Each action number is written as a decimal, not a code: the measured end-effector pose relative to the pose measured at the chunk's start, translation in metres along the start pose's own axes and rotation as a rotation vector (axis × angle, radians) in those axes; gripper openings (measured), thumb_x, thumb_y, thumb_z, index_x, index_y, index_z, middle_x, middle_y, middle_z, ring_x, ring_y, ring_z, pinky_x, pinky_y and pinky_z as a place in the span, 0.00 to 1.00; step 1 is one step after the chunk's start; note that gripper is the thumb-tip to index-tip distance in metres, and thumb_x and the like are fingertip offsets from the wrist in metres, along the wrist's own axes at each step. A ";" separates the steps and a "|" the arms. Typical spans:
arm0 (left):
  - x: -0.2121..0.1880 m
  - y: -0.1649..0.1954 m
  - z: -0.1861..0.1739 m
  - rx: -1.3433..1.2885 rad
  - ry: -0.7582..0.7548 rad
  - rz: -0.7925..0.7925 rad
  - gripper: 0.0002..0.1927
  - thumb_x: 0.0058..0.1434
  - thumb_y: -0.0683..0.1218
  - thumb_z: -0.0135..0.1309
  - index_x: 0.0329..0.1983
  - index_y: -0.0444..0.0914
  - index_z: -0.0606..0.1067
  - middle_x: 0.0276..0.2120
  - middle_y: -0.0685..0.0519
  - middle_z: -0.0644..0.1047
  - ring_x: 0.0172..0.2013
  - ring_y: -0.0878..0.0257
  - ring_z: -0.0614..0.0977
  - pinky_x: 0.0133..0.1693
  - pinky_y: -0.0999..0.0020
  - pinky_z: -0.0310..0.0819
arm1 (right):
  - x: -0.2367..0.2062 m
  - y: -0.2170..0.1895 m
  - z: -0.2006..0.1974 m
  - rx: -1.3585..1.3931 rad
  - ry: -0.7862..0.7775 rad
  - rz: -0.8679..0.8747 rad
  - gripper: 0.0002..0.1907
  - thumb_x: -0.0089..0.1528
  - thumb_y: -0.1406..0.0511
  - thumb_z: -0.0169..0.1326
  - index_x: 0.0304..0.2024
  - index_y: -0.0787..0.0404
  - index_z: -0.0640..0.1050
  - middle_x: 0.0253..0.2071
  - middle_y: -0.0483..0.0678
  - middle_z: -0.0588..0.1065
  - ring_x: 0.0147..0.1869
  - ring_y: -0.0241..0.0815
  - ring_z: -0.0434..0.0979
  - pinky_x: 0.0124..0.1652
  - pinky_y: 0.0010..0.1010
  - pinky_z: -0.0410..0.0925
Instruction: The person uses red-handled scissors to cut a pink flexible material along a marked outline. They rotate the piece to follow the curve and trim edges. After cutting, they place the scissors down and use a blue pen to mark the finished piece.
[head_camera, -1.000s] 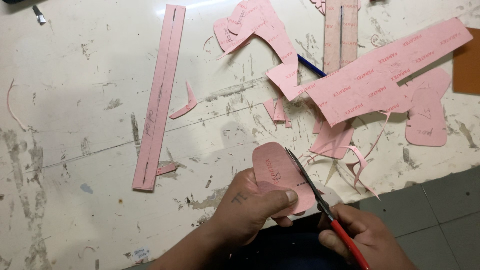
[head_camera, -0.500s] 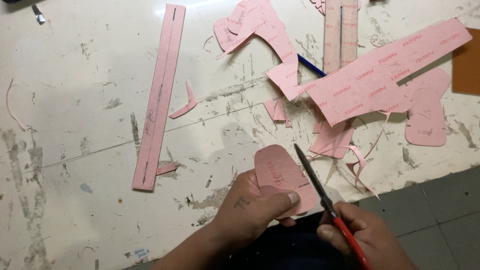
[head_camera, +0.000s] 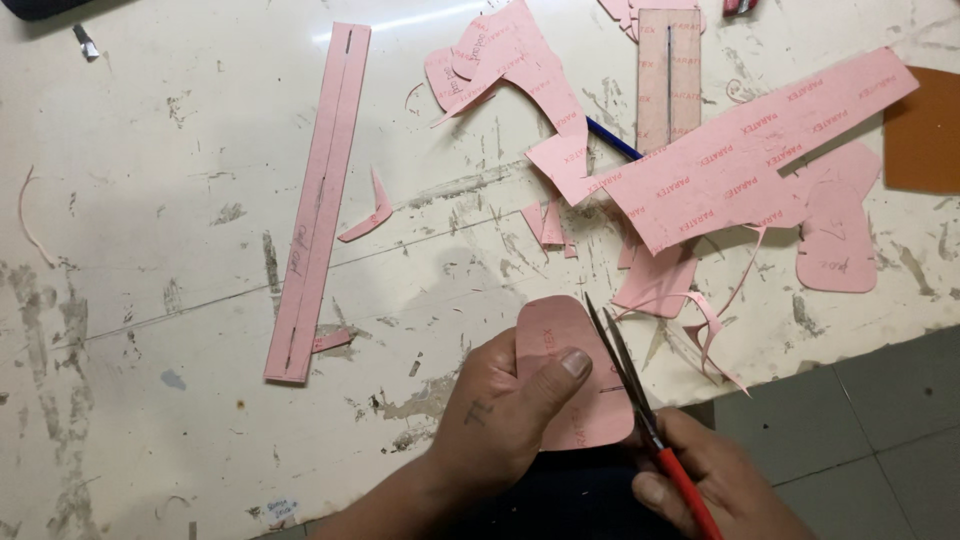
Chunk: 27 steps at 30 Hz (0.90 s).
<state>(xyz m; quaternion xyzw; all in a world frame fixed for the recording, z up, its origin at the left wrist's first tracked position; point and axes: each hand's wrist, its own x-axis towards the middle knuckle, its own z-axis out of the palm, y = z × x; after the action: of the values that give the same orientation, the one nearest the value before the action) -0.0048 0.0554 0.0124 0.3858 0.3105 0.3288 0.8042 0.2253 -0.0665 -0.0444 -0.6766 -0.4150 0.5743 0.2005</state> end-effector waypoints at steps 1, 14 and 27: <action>-0.002 0.001 0.002 0.022 0.004 -0.005 0.18 0.69 0.48 0.50 0.55 0.30 0.74 0.45 0.48 0.82 0.44 0.65 0.82 0.47 0.68 0.79 | -0.002 -0.004 0.003 -0.002 -0.007 0.100 0.23 0.56 0.62 0.62 0.54 0.54 0.74 0.34 0.48 0.71 0.41 0.41 0.70 0.47 0.35 0.68; -0.021 -0.001 0.018 -0.015 0.018 -0.028 0.17 0.69 0.47 0.50 0.54 0.29 0.74 0.44 0.47 0.81 0.43 0.65 0.82 0.46 0.68 0.78 | -0.015 -0.005 0.012 -0.004 -0.015 0.023 0.19 0.61 0.67 0.60 0.54 0.58 0.74 0.34 0.47 0.69 0.39 0.40 0.69 0.43 0.35 0.68; -0.040 -0.006 0.025 0.036 0.007 0.009 0.17 0.69 0.47 0.50 0.54 0.30 0.74 0.42 0.47 0.81 0.41 0.64 0.82 0.44 0.68 0.79 | -0.034 -0.010 0.016 -0.068 0.040 0.047 0.14 0.60 0.62 0.62 0.45 0.57 0.75 0.31 0.48 0.66 0.36 0.40 0.67 0.38 0.36 0.67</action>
<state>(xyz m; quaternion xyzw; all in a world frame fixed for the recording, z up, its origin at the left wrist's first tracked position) -0.0084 0.0111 0.0299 0.4005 0.3176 0.3282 0.7943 0.2070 -0.0914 -0.0207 -0.7039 -0.4143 0.5506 0.1723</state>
